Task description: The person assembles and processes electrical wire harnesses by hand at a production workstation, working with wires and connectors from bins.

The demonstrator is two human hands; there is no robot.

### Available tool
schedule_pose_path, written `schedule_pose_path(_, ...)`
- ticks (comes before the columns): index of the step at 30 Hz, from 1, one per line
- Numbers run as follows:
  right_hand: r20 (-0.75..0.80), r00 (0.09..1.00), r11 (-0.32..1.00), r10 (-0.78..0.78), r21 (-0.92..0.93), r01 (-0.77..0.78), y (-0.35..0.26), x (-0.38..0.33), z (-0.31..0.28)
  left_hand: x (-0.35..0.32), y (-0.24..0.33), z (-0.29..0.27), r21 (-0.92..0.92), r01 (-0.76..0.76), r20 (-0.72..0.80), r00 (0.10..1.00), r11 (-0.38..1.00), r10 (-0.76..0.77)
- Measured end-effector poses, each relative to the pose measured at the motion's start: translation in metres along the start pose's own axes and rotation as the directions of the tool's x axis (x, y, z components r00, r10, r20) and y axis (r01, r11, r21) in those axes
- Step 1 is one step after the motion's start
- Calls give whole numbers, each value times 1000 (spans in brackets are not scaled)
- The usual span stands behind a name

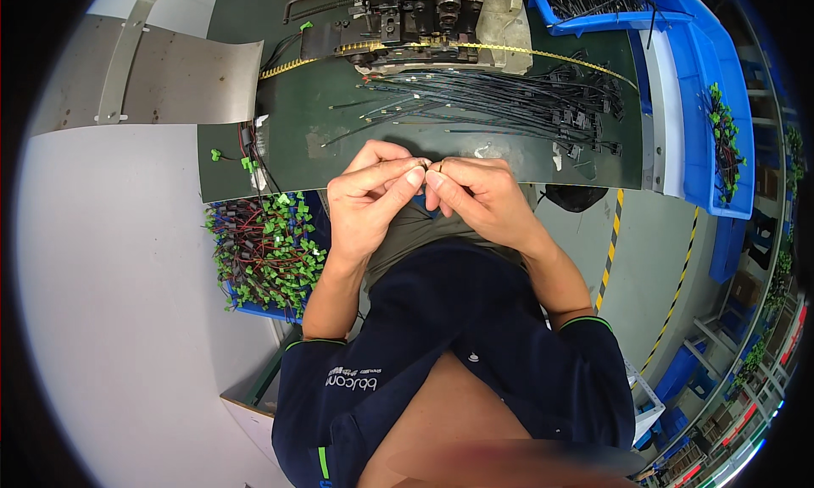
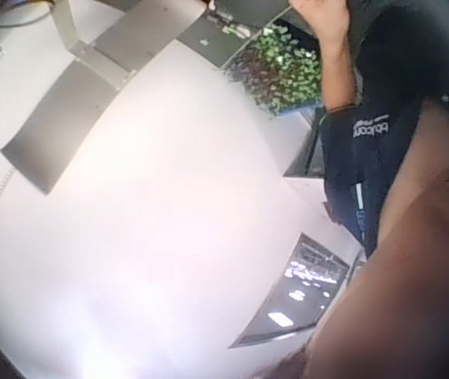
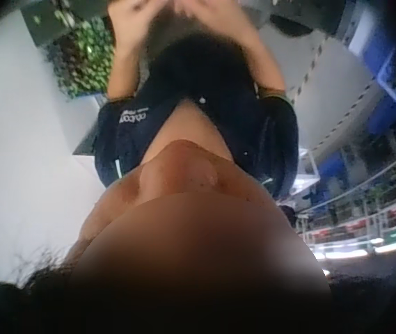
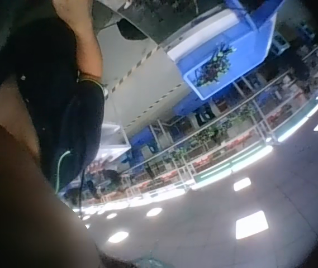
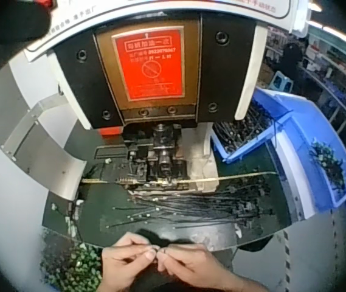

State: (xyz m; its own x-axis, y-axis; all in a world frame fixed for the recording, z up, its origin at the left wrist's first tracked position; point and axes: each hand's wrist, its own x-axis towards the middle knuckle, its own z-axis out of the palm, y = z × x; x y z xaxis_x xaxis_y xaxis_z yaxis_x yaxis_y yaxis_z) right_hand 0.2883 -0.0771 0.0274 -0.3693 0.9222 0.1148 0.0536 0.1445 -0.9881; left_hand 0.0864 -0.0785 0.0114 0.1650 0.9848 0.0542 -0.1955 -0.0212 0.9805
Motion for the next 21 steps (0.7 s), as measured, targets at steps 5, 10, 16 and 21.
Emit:
schedule_pose_path(5,-9,1000,1000,5,-5,-5,0,0,1,0,1,1,20,-2,-8,1000,1000,2)
schedule_pose_path(10,-5,1000,1000,29,2,-29,1,-1,0,0,2,2,33,17,-2,1000,999,-17)
schedule_pose_path(16,-49,997,997,55,61,-52,5,-2,5,-3,0,10,-10,-26,-84,996,1000,25)
schedule_pose_path(21,-148,978,971,149,207,-117,14,5,9,-8,-1,10,386,-280,-74,940,879,333)
